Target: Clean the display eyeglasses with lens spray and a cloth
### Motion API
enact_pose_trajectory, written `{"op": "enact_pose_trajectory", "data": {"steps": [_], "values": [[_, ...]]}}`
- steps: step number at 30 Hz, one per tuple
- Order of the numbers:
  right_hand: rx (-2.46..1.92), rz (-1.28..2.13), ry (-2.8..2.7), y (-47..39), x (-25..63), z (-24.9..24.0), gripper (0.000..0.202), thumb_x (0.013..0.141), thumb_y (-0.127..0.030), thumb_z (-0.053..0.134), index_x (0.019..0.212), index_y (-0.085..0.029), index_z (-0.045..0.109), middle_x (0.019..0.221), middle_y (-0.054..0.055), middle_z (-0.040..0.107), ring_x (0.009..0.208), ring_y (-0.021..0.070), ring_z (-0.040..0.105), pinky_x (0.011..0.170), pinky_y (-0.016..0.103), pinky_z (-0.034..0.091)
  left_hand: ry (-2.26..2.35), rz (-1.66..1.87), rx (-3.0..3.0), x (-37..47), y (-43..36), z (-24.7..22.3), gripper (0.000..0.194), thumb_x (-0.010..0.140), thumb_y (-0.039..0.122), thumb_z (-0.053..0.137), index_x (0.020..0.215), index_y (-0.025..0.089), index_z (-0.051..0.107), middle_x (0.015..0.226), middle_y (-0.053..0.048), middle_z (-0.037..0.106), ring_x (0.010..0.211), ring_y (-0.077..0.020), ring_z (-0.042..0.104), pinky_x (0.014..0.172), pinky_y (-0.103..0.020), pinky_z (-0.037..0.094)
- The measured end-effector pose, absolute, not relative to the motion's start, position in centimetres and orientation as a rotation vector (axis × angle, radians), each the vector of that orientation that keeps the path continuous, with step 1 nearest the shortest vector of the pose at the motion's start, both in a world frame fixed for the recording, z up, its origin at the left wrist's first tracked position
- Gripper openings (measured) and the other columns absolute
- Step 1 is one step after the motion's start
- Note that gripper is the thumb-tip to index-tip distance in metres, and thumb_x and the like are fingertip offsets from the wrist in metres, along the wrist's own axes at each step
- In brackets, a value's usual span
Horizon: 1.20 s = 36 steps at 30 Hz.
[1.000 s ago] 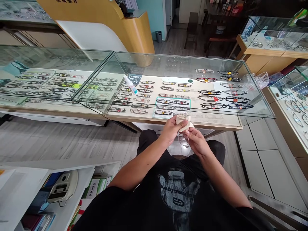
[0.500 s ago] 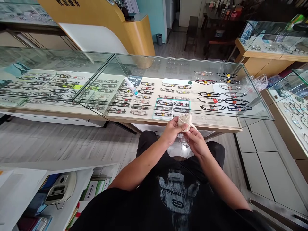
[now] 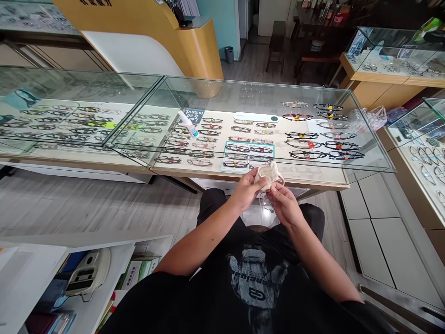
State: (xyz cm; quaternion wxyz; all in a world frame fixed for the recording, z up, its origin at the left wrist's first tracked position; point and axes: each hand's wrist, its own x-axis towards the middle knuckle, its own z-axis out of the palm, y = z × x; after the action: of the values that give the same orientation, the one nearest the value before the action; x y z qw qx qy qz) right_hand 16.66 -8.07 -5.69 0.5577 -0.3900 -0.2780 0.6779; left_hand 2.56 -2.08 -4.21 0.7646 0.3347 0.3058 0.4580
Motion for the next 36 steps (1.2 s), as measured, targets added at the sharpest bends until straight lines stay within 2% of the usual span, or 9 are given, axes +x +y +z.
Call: {"op": "enact_pose_trajectory", "data": {"steps": [4, 9, 12, 16, 19, 22, 27, 31, 36], "values": [[-0.918, 1.592, -0.639, -8.0, 16.2, -6.0, 0.036, 0.076, -0.055, 0.096, 0.090, -0.027, 0.079, 0.086, 0.003, 0.074, 0.080, 0.0213, 0.065, 0.081, 0.036, 0.055, 0.697, 1.027, 0.691, 3.0, -2.4, -3.6, 0.055, 0.063, 0.039, 0.105, 0.106, 0.018, 0.075, 0.094, -0.002, 0.075, 0.082, -0.0135, 0.067, 0.080, -0.028, 0.053], [-0.911, 1.614, -0.708, -8.3, 15.5, -5.6, 0.035, 0.080, -0.057, 0.095, 0.093, -0.025, 0.085, 0.094, 0.006, 0.079, 0.095, 0.0241, 0.071, 0.097, 0.039, 0.055, 0.790, 1.068, 0.720, 3.6, -1.9, -3.4, 0.057, 0.067, 0.063, 0.099, 0.079, 0.017, 0.066, 0.066, 0.003, 0.058, 0.058, -0.0076, 0.048, 0.054, -0.025, 0.036], [-0.904, 1.658, -0.699, -8.3, 15.4, -5.3, 0.037, 0.080, -0.057, 0.094, 0.092, -0.023, 0.086, 0.093, 0.007, 0.079, 0.091, 0.0234, 0.070, 0.092, 0.038, 0.055, 0.837, 1.073, 0.706, 3.7, -1.7, -3.5, 0.062, 0.071, 0.071, 0.093, 0.071, 0.019, 0.060, 0.057, 0.005, 0.049, 0.051, -0.0072, 0.040, 0.049, -0.025, 0.029], [-0.904, 1.636, -0.631, -8.3, 16.2, -5.0, 0.033, 0.078, -0.052, 0.096, 0.087, -0.024, 0.084, 0.095, 0.006, 0.079, 0.080, 0.0183, 0.061, 0.077, 0.032, 0.052, 0.837, 1.110, 0.590, 2.9, -1.3, -4.2, 0.059, 0.068, 0.067, 0.097, 0.089, 0.017, 0.074, 0.077, -0.001, 0.070, 0.070, -0.0119, 0.062, 0.064, -0.025, 0.049], [-0.860, 1.664, -0.600, -8.4, 17.4, -4.5, 0.030, 0.079, -0.049, 0.096, 0.085, -0.023, 0.082, 0.094, 0.005, 0.077, 0.073, 0.0151, 0.054, 0.072, 0.030, 0.050, 0.860, 1.145, 0.465, 1.5, -0.9, -4.5, 0.053, 0.071, 0.055, 0.099, 0.099, 0.016, 0.077, 0.090, -0.003, 0.076, 0.081, -0.0138, 0.068, 0.076, -0.026, 0.054], [-0.851, 1.623, -0.567, -8.3, 18.8, -3.8, 0.029, 0.080, -0.048, 0.096, 0.085, -0.023, 0.083, 0.104, 0.005, 0.078, 0.078, 0.0150, 0.058, 0.075, 0.029, 0.052, 0.838, 1.129, 0.441, 0.2, -1.0, -4.4, 0.049, 0.076, 0.051, 0.097, 0.103, 0.015, 0.078, 0.094, -0.004, 0.078, 0.084, -0.0140, 0.070, 0.078, -0.026, 0.056], [-0.893, 1.475, -0.613, -7.2, 19.5, -2.7, 0.025, 0.083, -0.049, 0.093, 0.087, -0.026, 0.084, 0.132, 0.006, 0.075, 0.107, 0.0224, 0.068, 0.090, 0.034, 0.057, 0.795, 0.966, 0.600, 0.0, -2.5, -3.8, 0.059, 0.073, 0.063, 0.096, 0.104, 0.015, 0.081, 0.092, -0.006, 0.079, 0.084, -0.0166, 0.071, 0.079, -0.028, 0.057], [-0.877, 1.442, -0.590, -6.5, 18.0, -2.5, 0.028, 0.079, -0.051, 0.095, 0.087, -0.026, 0.083, 0.125, 0.006, 0.079, 0.114, 0.0256, 0.069, 0.094, 0.036, 0.058, 0.753, 0.886, 0.762, 1.3, -4.1, -3.7, 0.064, 0.072, 0.069, 0.093, 0.106, 0.015, 0.083, 0.093, -0.007, 0.080, 0.086, -0.0178, 0.071, 0.082, -0.029, 0.054], [-0.860, 1.407, -0.541, -6.8, 16.3, -2.8, 0.028, 0.079, -0.051, 0.096, 0.089, -0.028, 0.083, 0.115, 0.002, 0.081, 0.104, 0.0200, 0.071, 0.091, 0.030, 0.059, 0.791, 0.940, 0.843, 2.5, -5.2, -3.8, 0.057, 0.079, 0.066, 0.090, 0.107, 0.017, 0.084, 0.090, -0.004, 0.079, 0.084, -0.0150, 0.066, 0.081, -0.027, 0.049]]}}
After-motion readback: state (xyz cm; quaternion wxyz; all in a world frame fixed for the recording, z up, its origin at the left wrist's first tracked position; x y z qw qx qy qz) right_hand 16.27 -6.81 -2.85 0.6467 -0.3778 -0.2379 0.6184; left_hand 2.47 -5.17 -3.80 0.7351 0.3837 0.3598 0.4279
